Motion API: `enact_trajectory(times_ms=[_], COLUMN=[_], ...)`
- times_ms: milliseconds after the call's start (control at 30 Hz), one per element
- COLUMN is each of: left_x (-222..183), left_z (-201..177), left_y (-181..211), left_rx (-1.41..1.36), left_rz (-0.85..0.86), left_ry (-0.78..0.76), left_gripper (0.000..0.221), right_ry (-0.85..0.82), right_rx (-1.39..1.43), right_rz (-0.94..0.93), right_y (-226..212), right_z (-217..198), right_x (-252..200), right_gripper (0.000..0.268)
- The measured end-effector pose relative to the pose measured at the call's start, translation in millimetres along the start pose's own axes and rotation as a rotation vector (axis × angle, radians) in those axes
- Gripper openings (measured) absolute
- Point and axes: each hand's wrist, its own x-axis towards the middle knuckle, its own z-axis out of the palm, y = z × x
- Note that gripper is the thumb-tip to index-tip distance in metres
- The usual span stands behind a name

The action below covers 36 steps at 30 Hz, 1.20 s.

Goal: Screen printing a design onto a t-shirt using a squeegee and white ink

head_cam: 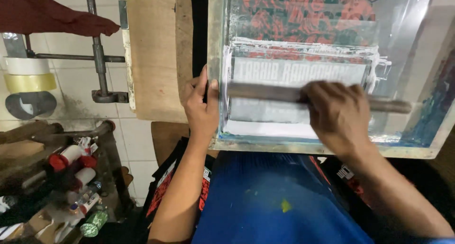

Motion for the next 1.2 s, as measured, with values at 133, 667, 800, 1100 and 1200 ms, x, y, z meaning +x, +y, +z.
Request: enact_trajectory(times_ms=[133, 667, 800, 1100, 1200], left_x=[-4, -6, -4, -3, 1], left_z=[0, 0, 1, -3, -2], left_y=[-1, -9, -8, -7, -5], left_rx=[0.013, -0.051, -0.080, -0.021, -0.034], left_rz=[-0.012, -0.053, -0.037, -0.101, -0.067], left_ry=[-0.008, -0.026, -0.008, -0.001, 0.006], left_gripper=[0.039, 0.042, 0.039, 0.042, 0.041], right_ry=[0.169, 0.272, 0.362, 0.378, 0.392], right_rx=[-0.307, -0.257, -0.370, -0.269, 0.114], right_rz=[-0.085, -0.062, -0.041, 0.218, 0.710], right_y=[33, -52, -67, 150, 240], right_z=[9, 36, 46, 4, 39], right_x=[28, -81, -99, -176, -212], right_gripper=[0.029, 0.026, 0.012, 0.035, 0.038])
